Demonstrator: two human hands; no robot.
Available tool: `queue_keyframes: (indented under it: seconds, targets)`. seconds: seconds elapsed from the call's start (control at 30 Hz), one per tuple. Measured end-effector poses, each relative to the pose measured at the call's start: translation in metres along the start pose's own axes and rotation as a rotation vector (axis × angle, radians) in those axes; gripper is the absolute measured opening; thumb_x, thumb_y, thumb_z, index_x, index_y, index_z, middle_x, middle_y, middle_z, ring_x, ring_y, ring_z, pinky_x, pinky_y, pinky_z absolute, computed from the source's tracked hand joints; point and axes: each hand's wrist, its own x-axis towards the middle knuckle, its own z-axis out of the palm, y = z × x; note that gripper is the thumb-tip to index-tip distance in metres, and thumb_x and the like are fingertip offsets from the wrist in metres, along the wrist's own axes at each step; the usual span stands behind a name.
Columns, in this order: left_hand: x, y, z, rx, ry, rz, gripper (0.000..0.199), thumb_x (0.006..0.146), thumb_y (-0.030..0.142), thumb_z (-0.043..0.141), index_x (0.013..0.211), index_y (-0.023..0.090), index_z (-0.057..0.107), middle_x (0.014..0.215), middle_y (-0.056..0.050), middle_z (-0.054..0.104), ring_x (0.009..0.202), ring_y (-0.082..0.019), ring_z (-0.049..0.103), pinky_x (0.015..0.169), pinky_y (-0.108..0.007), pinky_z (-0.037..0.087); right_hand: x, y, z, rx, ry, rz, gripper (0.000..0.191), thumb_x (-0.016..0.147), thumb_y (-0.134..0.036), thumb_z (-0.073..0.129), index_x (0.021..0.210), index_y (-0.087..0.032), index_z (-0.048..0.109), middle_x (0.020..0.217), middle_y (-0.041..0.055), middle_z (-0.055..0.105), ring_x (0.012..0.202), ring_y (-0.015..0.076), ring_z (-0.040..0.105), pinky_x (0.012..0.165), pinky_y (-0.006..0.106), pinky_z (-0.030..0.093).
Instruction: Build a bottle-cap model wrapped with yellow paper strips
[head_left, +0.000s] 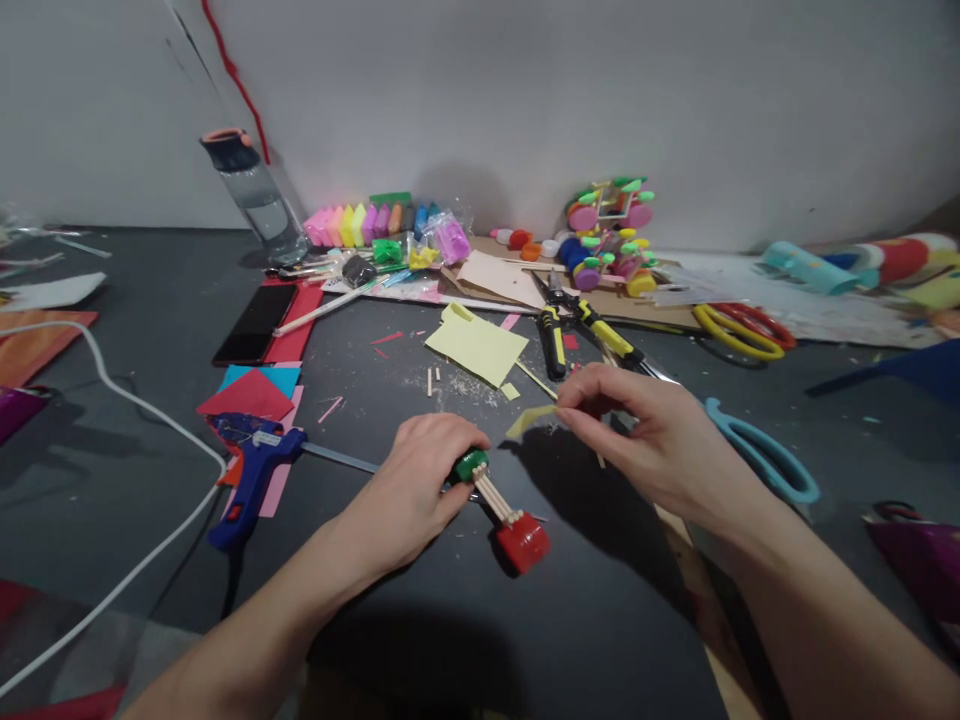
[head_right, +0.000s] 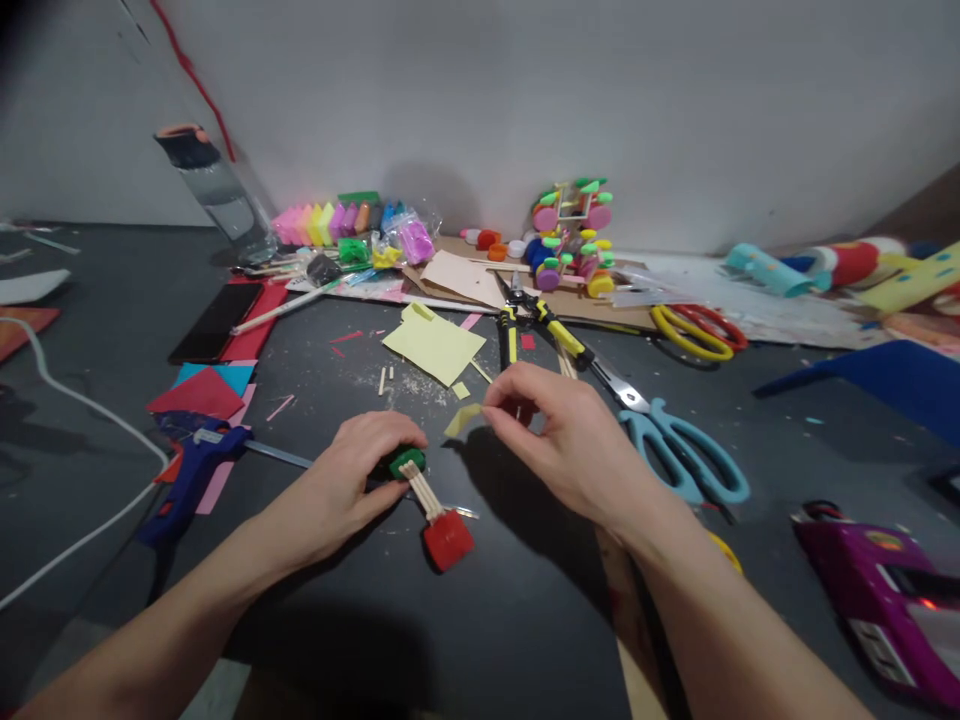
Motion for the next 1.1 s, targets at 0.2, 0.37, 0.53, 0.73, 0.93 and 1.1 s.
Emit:
queue_keyframes:
  seconds: [0.2,0.37,0.53,0.73,0.93,1.1]
  targets:
    - [0.000,0.002,-0.007,0.009,-0.026,-0.023,0.025,0.088,0.012,0.064,0.109,0.023,0.056,0.111,-0.004,0.066,0.103,-0.022,0.059,0.091,-0.042,0.045,0.004,0.023,0.008,-0.159,0.009,0.180,0.012,0.086,-0.031,0.058,0.083,-0.021,0.063,0.068,0.0022,0.064,0.058,0.0177,0.054,0.056,0.029,0.037]
    - [-0.001,0.004,-0.012,-0.080,0.009,-0.068,0.028,0.084,0.011,0.069,0.106,0.023,0.057,0.105,-0.002,0.063,0.094,-0.019,0.059,0.082,-0.034,0.047,0.000,0.014,-0.004,-0.115,-0.044,0.171,0.026,0.093,-0.046,0.055,0.095,-0.022,0.068,0.086,0.0037,0.071,0.072,0.0193,0.062,0.064,0.031,0.045]
    - [-0.003,0.006,-0.009,-0.148,0.283,-0.053,0.027,0.082,0.016,0.073,0.102,0.022,0.056,0.102,-0.001,0.061,0.093,-0.017,0.059,0.080,-0.030,0.046,-0.006,-0.002,-0.014,0.054,-0.345,0.119,0.049,0.074,-0.057,0.077,0.113,-0.029,0.066,0.106,-0.0010,0.071,0.076,0.0165,0.062,0.065,0.028,0.050]
    - [-0.006,0.010,-0.010,-0.315,0.347,-0.030,0.037,0.074,0.035,0.083,0.098,0.021,0.059,0.098,-0.001,0.060,0.091,-0.016,0.057,0.081,-0.028,0.045,-0.006,-0.008,-0.008,0.018,-0.305,0.011,0.022,0.091,-0.037,0.061,0.110,-0.027,0.064,0.106,0.0006,0.070,0.091,0.0185,0.064,0.077,0.029,0.049]
    - [-0.006,0.013,-0.016,-1.140,0.175,-0.232,0.046,0.094,0.059,0.049,0.100,0.018,0.067,0.099,-0.007,0.067,0.090,-0.020,0.064,0.083,-0.032,0.049,0.001,-0.011,-0.014,0.173,-0.293,-0.106,0.025,0.085,-0.044,0.070,0.101,-0.025,0.070,0.104,0.0031,0.071,0.094,0.0204,0.066,0.091,0.032,0.048]
    - [-0.003,0.016,-0.013,-1.474,-0.221,-0.405,0.046,0.086,0.053,0.065,0.104,0.012,0.070,0.092,-0.011,0.072,0.079,-0.021,0.070,0.071,-0.030,0.053,0.001,-0.012,-0.013,0.284,-0.345,-0.128,0.026,0.086,-0.040,0.072,0.109,-0.027,0.072,0.114,0.0068,0.069,0.106,0.0224,0.064,0.095,0.035,0.048]
